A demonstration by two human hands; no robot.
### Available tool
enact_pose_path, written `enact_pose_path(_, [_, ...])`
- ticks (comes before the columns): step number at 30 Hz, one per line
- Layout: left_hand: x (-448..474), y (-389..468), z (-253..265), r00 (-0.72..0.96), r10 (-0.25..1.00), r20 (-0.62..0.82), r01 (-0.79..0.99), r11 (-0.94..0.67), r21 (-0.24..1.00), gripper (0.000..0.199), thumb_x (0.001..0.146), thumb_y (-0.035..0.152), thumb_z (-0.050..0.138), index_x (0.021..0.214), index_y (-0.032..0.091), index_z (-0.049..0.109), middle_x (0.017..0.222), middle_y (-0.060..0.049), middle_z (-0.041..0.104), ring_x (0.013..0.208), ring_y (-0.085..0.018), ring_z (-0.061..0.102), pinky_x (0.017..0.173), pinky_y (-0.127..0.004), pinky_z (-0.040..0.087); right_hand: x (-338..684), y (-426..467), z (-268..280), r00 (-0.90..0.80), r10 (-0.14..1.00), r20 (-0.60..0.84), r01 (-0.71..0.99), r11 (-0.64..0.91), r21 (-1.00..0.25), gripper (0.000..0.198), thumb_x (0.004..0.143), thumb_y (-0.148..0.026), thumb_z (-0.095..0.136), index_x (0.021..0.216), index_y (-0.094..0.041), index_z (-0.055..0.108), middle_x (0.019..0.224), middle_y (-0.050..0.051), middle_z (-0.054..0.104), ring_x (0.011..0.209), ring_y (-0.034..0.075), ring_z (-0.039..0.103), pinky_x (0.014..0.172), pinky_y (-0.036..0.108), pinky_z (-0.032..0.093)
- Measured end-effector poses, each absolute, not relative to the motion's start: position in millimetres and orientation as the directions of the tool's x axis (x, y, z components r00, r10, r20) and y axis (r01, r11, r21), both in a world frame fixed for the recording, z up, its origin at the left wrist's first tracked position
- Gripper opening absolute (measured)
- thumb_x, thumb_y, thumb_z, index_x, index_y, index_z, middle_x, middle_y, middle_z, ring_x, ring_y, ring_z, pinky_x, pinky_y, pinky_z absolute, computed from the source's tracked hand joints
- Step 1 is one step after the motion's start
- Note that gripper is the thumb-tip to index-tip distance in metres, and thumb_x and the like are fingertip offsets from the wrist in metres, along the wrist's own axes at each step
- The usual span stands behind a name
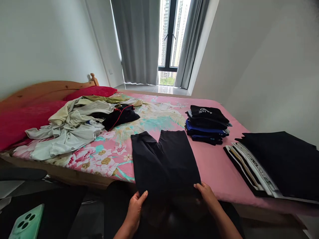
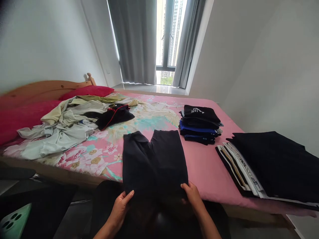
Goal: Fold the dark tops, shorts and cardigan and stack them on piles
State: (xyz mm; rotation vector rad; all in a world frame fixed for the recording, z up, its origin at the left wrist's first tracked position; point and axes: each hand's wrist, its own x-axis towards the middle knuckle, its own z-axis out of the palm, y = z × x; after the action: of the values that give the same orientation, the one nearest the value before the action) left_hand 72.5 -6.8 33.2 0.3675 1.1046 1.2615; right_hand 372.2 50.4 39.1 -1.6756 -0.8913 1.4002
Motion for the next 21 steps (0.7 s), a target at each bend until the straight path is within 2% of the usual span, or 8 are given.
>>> enact_pose_path(3, [67,-22,24,-0.019,0.890,-0.456,-0.545,0.373,0.751,0.039,0.060,0.036,0.079,0.092,0.015,0.068,0.097,-0.012,0.072,0.094,-0.030,0.067,0.083,-0.040,0.053,382,40,34,0.117,0.875,-0.469,0.111,-0.481,-0.870,0.019,0.062,-0.034,0.059,0.072,-0.019,0.061,0.067,0.003,0.064,0.068,0.022,0.063,0.057,0.030,0.052])
enact_pose_path(5, [66,-32,17,-0.009,0.860,-0.510,-0.517,0.432,0.738,0.046,0.055,0.039,0.082,0.091,0.015,0.068,0.095,-0.014,0.072,0.092,-0.032,0.066,0.074,-0.039,0.055,385,37,34,0.098,0.888,-0.449,0.158,-0.460,-0.874,0.026,0.060,-0.036,0.063,0.078,-0.018,0.066,0.076,0.005,0.068,0.081,0.027,0.065,0.073,0.036,0.054])
enact_pose_path(7, [66,-39,13,-0.066,0.827,-0.558,-0.497,0.458,0.737,0.055,0.049,0.042,0.084,0.095,0.016,0.067,0.096,-0.014,0.071,0.090,-0.032,0.066,0.063,-0.035,0.054,382,36,39,0.105,0.909,-0.403,0.191,-0.416,-0.889,0.037,0.059,-0.038,0.067,0.089,-0.018,0.068,0.094,0.008,0.069,0.100,0.030,0.061,0.091,0.039,0.048])
enact_pose_path(10, [68,-42,14,-0.126,0.831,-0.541,-0.448,0.439,0.779,0.063,0.047,0.042,0.085,0.101,0.018,0.064,0.096,-0.012,0.070,0.079,-0.026,0.066,0.053,-0.027,0.049,374,30,50,0.101,0.944,-0.314,0.168,-0.328,-0.930,0.049,0.063,-0.040,0.070,0.107,-0.019,0.064,0.117,0.009,0.063,0.122,0.028,0.048,0.107,0.040,0.034])
enact_pose_path(12, [68,-40,20,-0.078,0.844,-0.530,-0.391,0.463,0.795,0.056,0.050,0.041,0.083,0.096,0.016,0.064,0.086,-0.009,0.070,0.065,-0.019,0.063,0.051,-0.025,0.046,369,23,53,0.050,0.956,-0.289,0.068,-0.292,-0.954,0.055,0.066,-0.038,0.071,0.117,-0.021,0.059,0.124,0.009,0.059,0.128,0.026,0.042,0.110,0.040,0.029])
enact_pose_path(14, [68,-39,25,-0.017,0.828,-0.560,-0.364,0.517,0.775,0.044,0.058,0.043,0.079,0.087,0.014,0.066,0.075,-0.006,0.068,0.059,-0.016,0.059,0.054,-0.025,0.045,367,15,50,0.002,0.941,-0.338,-0.099,-0.336,-0.937,0.057,0.069,-0.037,0.071,0.122,-0.022,0.056,0.126,0.008,0.057,0.127,0.026,0.043,0.107,0.042,0.034])
enact_pose_path(17, [69,-37,31,0.035,0.805,-0.593,-0.427,0.549,0.719,0.034,0.068,0.044,0.072,0.082,0.014,0.065,0.077,-0.006,0.068,0.068,-0.017,0.062,0.061,-0.026,0.048,362,1,37,-0.004,0.900,-0.435,-0.363,-0.407,-0.838,0.054,0.072,-0.035,0.069,0.123,-0.026,0.054,0.126,0.007,0.058,0.119,0.027,0.051,0.097,0.044,0.044])
enact_pose_path(21, [74,-36,36,0.026,0.757,-0.653,-0.511,0.572,0.642,0.031,0.065,0.038,0.076,0.080,0.015,0.062,0.081,-0.005,0.069,0.070,-0.018,0.064,0.065,-0.029,0.052,345,-12,24,0.041,0.874,-0.485,-0.570,-0.378,-0.730,0.044,0.073,-0.037,0.069,0.114,-0.027,0.059,0.122,0.005,0.061,0.116,0.025,0.054,0.093,0.043,0.048])
